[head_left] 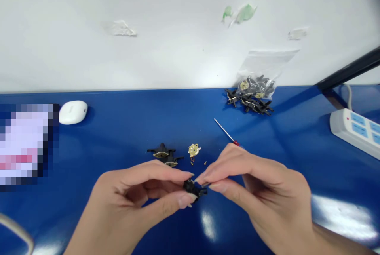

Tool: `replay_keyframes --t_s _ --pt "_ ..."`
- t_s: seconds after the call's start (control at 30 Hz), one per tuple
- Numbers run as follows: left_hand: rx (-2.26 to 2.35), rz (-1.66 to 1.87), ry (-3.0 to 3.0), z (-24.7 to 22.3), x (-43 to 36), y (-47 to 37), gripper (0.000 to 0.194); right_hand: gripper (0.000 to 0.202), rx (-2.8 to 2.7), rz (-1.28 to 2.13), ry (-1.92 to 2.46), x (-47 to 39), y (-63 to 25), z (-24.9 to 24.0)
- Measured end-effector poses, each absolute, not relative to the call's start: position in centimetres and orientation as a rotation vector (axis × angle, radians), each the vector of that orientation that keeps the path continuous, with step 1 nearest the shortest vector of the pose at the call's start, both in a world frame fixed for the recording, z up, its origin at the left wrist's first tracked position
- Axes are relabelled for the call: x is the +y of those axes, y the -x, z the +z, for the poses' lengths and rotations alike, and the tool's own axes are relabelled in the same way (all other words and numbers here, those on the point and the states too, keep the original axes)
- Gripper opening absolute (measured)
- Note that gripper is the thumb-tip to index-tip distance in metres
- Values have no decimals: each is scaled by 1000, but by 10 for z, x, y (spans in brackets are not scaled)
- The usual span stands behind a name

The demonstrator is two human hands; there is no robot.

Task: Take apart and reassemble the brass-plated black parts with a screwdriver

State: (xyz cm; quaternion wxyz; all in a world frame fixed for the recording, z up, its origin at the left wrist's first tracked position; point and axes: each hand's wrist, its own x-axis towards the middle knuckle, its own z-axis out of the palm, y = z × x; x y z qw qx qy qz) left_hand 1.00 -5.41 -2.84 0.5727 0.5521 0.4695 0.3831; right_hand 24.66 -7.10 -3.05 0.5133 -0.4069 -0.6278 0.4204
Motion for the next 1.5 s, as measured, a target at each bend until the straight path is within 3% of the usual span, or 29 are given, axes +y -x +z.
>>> replay_keyframes --t_s 0.47,0.63,0.87,1.5 --pt "1099 813 -1118 -25 -53 -14 30 15 -1722 836 949 -72 -248 -31" --pt "1082 835 -1144 -26 -54 -14 18 18 -1834 799 964 -73 -252 -26" --pt "1056 757 -1170 -31 -55 -4 35 18 -1776 811 945 -73 -251 -27" --pt "1007 714 -757 -25 -55 -9 17 7 -1615 961 924 -75 -245 -35"
